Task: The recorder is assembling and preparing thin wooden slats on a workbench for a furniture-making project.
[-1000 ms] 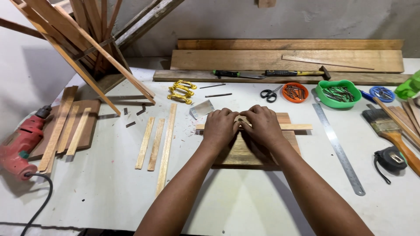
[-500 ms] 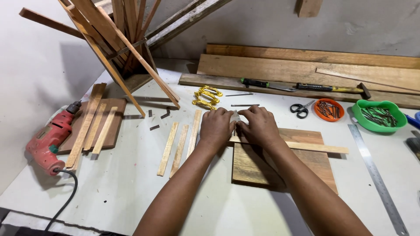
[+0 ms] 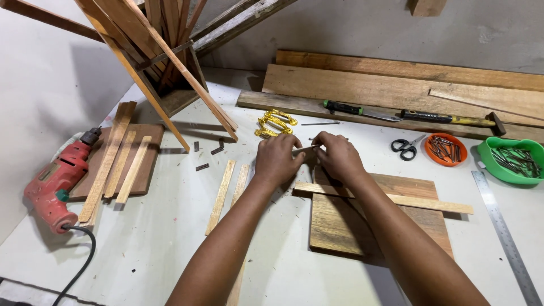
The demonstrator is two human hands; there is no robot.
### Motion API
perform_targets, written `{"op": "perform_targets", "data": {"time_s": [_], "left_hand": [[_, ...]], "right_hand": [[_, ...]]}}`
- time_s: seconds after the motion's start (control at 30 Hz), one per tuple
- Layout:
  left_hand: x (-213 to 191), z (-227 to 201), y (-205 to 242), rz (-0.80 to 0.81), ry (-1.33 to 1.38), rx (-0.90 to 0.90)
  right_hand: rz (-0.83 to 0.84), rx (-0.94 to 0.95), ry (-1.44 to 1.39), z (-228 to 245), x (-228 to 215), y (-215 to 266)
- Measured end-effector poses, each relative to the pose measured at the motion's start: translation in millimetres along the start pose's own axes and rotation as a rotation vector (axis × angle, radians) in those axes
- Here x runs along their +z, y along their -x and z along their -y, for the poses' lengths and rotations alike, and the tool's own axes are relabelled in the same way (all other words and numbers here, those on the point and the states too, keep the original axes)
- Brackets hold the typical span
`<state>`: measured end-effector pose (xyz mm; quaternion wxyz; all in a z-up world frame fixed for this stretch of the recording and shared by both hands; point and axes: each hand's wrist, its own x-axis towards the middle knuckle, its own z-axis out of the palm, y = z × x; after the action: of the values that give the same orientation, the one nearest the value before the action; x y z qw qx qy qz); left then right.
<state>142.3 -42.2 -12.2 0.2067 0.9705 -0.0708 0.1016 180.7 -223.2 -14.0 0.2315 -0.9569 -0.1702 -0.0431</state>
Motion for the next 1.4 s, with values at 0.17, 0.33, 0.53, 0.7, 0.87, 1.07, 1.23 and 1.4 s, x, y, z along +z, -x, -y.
{"op": "perform_targets", "data": {"time_s": [0.17, 0.33, 0.53, 0.7, 0.87, 1.07, 1.23, 1.4], "left_hand": [[-2, -4, 2, -0.021, 0.379, -0.087], [16, -15, 9, 0.062, 0.692, -0.133], [13, -61, 29, 0.138, 0.609, -0.137], [38, -87, 32, 0.14, 0.658, -0.109], [60, -107, 30, 0.256, 0.687, -0.135], [53, -132, 44, 0.267, 0.491, -0.126], [55, -137, 63, 0.008, 0.078, 0.074], [49, -142, 90, -0.087, -0.093, 0.274]], "right_hand": [[-0.102, -0.017, -0.354, -20, 3, 8], [-0.088, 0.124, -0.66, -19, -19, 41], [-0.079, 0.236, -0.677, -31, -38, 89], [-0.387, -0.194, -0.04, -24, -57, 139], [-0.432, -0.263, 0.124, -45, -57, 168], [-0.459, -0.315, 0.187, -59, -57, 183], [-0.447, -0.323, 0.291, -71, -43, 183], [-0.306, -0.202, 0.311, -54, -52, 184]]}}
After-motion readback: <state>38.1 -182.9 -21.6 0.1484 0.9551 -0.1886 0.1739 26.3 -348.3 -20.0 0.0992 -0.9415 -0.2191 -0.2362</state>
